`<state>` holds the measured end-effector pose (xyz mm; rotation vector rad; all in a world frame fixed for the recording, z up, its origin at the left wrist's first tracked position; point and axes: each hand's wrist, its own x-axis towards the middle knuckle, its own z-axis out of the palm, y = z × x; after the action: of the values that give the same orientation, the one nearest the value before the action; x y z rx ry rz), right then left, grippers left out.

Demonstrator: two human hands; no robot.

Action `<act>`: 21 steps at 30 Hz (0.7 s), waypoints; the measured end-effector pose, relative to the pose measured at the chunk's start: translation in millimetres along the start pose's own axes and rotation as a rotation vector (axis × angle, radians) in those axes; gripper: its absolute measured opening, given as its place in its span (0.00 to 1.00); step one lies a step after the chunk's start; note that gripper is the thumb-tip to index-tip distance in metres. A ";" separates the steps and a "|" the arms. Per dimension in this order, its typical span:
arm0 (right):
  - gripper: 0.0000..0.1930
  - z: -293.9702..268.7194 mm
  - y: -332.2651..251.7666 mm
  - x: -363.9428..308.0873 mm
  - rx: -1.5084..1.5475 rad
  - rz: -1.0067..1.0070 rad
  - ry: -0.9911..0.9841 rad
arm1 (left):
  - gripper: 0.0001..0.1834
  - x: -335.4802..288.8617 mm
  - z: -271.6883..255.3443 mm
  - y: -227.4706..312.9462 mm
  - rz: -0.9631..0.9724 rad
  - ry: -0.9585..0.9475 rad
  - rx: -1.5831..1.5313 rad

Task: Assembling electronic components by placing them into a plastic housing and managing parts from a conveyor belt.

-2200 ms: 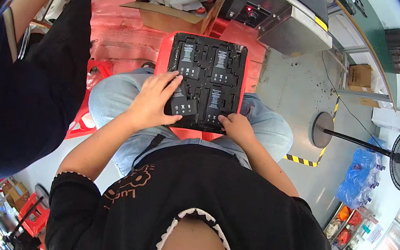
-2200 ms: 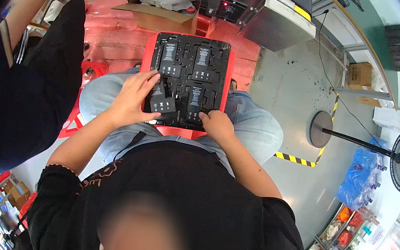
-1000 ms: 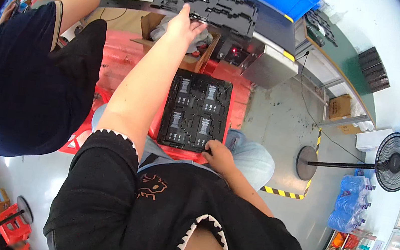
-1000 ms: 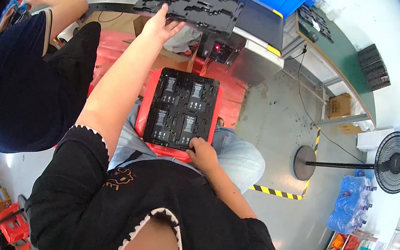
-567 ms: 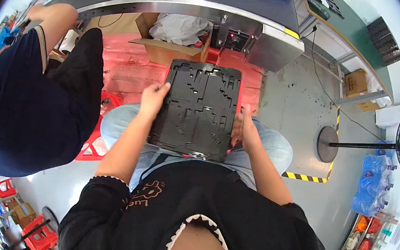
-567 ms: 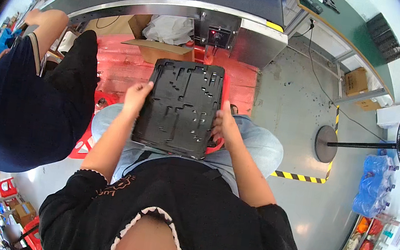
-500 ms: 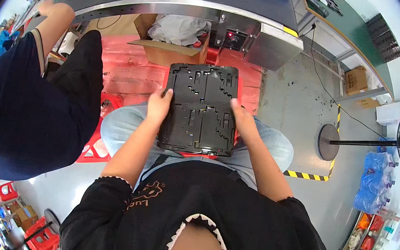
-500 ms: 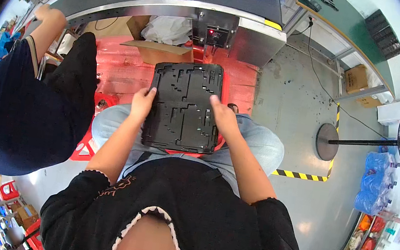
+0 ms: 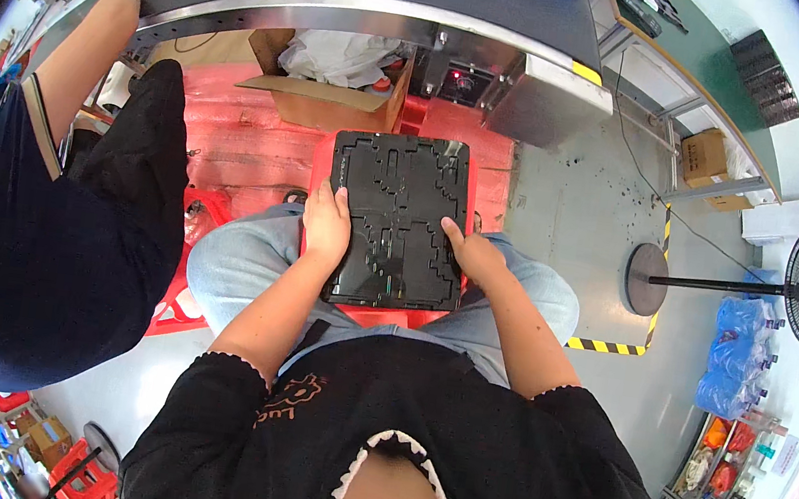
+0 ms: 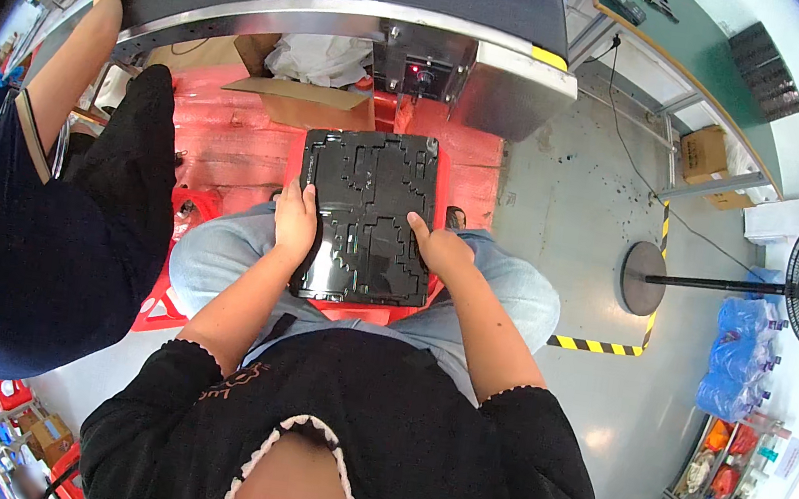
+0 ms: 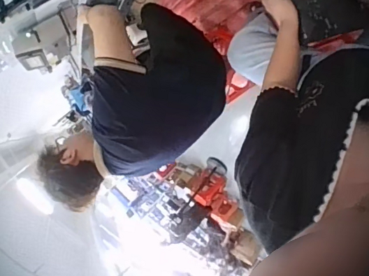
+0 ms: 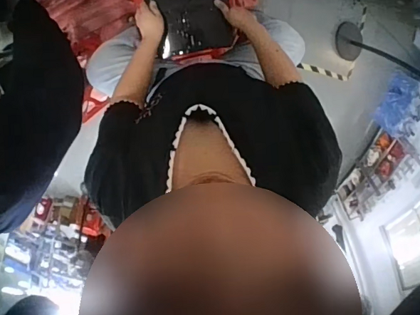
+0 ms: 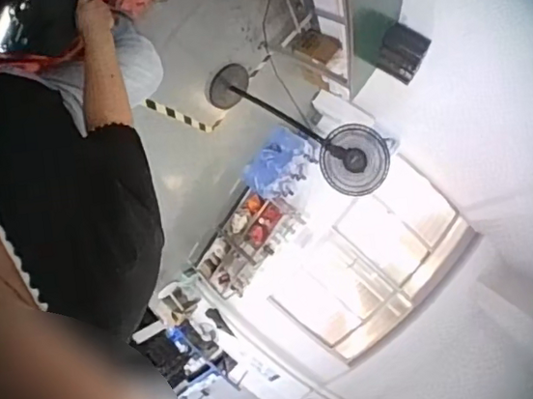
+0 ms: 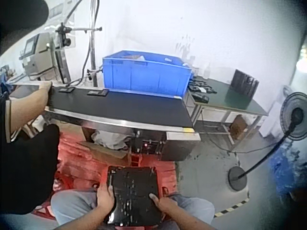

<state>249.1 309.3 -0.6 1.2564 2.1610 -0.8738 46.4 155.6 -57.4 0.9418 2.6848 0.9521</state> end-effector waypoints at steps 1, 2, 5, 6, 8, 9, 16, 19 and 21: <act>0.48 -2.3 -2.5 -2.1 -0.011 -0.002 0.007 | 0.21 0.8 4.3 -0.9 -0.003 0.019 0.039; 0.44 -2.4 -6.4 -7.2 -0.090 0.023 0.032 | 0.21 -2.6 6.9 -2.5 -0.007 0.030 0.029; 0.35 -59.5 -35.1 -24.2 -0.325 -0.174 -0.013 | 0.22 -6.4 8.6 -0.8 -0.023 0.007 -0.028; 0.30 -84.1 -48.4 -38.3 -0.465 -0.374 -0.112 | 0.22 -6.8 6.6 1.8 -0.035 -0.024 -0.053; 0.22 -134.7 -94.4 -43.0 -0.188 -0.714 -0.015 | 0.22 -10.9 0.5 0.7 -0.028 0.000 -0.085; 0.21 -159.6 -117.7 -42.0 -0.063 -0.879 0.122 | 0.22 -11.8 -1.4 -1.2 -0.029 -0.001 -0.094; 0.26 -313.3 -237.7 110.3 -0.295 -1.060 1.259 | 0.24 -1.7 -21.8 13.8 -0.074 -0.089 -0.158; 0.23 -346.0 -255.4 167.3 -0.499 -0.800 0.973 | 0.29 18.1 -59.9 31.3 0.086 0.134 -0.295; 0.31 -365.6 -259.6 151.2 -0.547 -0.581 0.541 | 0.30 45.3 -106.8 62.5 0.245 0.247 -0.292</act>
<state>-83.4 566.6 216.7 0.6287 2.9909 -0.0736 8.0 165.1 68.3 1.1699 2.5509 1.5563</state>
